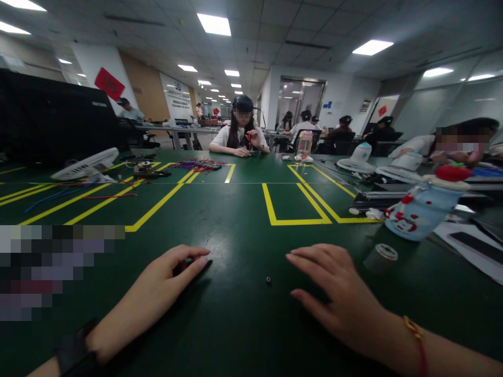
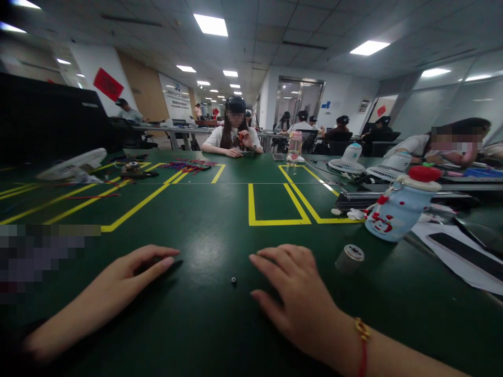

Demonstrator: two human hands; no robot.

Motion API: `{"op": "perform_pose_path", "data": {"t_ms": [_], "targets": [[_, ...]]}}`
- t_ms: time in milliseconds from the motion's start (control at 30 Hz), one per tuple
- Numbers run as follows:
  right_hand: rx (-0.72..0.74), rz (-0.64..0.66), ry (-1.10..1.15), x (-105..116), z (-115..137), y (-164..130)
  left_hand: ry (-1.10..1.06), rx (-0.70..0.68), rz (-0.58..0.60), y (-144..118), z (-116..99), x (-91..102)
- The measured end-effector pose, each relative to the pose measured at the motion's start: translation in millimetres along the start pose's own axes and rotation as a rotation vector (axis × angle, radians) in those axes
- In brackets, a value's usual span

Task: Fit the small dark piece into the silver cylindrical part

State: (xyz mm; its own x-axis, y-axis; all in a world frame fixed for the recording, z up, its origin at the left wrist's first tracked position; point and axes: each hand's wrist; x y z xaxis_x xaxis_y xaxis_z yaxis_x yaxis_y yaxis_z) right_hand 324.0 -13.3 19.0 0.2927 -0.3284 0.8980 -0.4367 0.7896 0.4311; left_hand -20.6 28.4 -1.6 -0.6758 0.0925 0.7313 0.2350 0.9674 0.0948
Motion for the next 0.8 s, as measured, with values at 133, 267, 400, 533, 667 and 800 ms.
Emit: {"op": "perform_pose_path", "data": {"t_ms": [133,267,400,533,667,800], "targets": [[0.032,0.235,0.252,-20.7,31.8,28.5,0.014,-0.01,0.004,-3.3,1.4,2.0],[-0.08,0.11,0.263,3.6,-8.3,25.1,0.008,0.004,0.012,-5.3,-0.1,3.8],[-0.257,-0.011,-0.073,53.3,-82.8,-4.7,0.013,-0.013,0.015,-2.1,-0.7,1.1],[-0.474,0.093,-0.224,83.1,-128.8,-30.3,0.039,-0.026,0.003,0.9,0.4,-1.9],[-0.532,0.09,-0.217,88.0,-134.5,-36.1,0.055,-0.043,-0.009,-0.6,-0.7,-1.7],[-0.548,0.109,-0.18,87.6,-128.2,-33.7,0.063,-0.06,-0.006,-2.5,-4.2,-0.5]]}}
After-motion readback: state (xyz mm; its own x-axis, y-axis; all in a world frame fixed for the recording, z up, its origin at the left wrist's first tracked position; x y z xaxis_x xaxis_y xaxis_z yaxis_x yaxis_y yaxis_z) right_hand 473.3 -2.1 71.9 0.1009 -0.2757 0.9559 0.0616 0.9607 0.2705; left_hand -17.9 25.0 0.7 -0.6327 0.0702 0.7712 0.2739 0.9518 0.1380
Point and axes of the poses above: each hand's wrist, its own y-axis towards the middle knuckle, its own x-axis out of the back of the hand, z = x × y, and after that the axes turned 6 degrees about -x, right-handed
